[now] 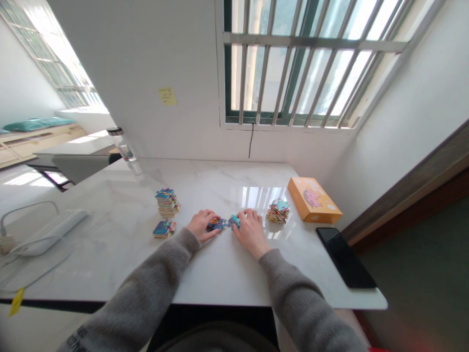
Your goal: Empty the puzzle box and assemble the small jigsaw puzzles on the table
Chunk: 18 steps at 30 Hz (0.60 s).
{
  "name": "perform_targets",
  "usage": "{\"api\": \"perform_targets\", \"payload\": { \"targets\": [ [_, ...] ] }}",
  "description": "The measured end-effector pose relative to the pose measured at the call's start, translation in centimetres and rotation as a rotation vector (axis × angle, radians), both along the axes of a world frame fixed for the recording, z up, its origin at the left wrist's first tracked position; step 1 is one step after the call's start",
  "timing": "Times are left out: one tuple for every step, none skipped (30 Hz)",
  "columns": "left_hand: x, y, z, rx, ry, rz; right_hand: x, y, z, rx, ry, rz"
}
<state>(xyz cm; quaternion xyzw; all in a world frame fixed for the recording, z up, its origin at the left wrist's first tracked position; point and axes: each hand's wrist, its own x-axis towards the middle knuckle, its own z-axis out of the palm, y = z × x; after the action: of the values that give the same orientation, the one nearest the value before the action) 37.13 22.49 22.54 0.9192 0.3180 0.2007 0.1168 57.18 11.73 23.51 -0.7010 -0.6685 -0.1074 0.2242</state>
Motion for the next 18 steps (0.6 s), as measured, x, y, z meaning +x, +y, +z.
{"api": "perform_targets", "payload": {
  "targets": [
    [0.0,0.0,0.0,0.001,0.004,0.003,-0.2,0.3,-0.2,-0.038,-0.013,-0.006],
    [0.0,0.0,0.1,0.001,0.008,0.004,-0.3,0.5,-0.4,-0.067,-0.022,-0.011],
    [0.1,0.0,0.2,0.0,0.01,0.003,-0.2,0.6,-0.4,-0.086,-0.029,-0.013],
    [0.1,-0.1,0.2,-0.001,0.009,0.0,0.0,0.7,-0.3,-0.093,-0.032,-0.014],
    [0.1,-0.1,0.3,-0.002,0.006,-0.004,0.2,0.7,-0.1,-0.089,-0.034,-0.012],
    [0.1,-0.1,0.3,-0.003,0.001,-0.005,0.4,0.7,0.1,-0.081,-0.035,-0.007],
    [0.1,-0.1,0.4,-0.004,-0.006,-0.003,0.6,0.5,0.3,-0.074,-0.037,0.0],
    [0.1,-0.1,0.4,-0.005,-0.012,0.001,0.7,0.4,0.5,-0.074,-0.037,0.009],
    [0.1,-0.1,0.4,-0.004,-0.018,0.004,0.8,0.2,0.6,-0.079,-0.035,0.019],
    [0.1,0.0,0.4,-0.002,-0.023,0.006,0.9,-0.1,0.7,-0.086,-0.029,0.031],
    [0.1,0.0,0.5,0.003,-0.028,0.002,0.8,-0.3,0.7,-0.089,-0.018,0.046],
    [0.0,0.0,0.5,0.009,-0.034,-0.008,0.7,-0.5,0.7,-0.086,0.001,0.07],
    [0.0,0.1,0.5,0.015,-0.04,-0.024,0.6,-0.7,0.7,-0.078,0.025,0.108],
    [0.0,0.2,0.5,0.019,-0.046,-0.042,0.3,-0.9,0.6,-0.07,0.051,0.162],
    [-0.1,0.2,0.6,0.022,-0.055,-0.058,0.1,-1.1,0.6,-0.065,0.075,0.228],
    [-0.1,0.3,0.7,0.023,-0.07,-0.071,-0.2,-1.2,0.5,-0.065,0.098,0.297],
    [-0.2,0.4,0.7,0.023,-0.092,-0.083,-0.5,-1.2,0.5,-0.065,0.125,0.354],
    [-0.2,0.4,0.8,0.02,-0.124,-0.098,-0.7,-1.2,0.5,-0.061,0.162,0.393]
  ]
}}
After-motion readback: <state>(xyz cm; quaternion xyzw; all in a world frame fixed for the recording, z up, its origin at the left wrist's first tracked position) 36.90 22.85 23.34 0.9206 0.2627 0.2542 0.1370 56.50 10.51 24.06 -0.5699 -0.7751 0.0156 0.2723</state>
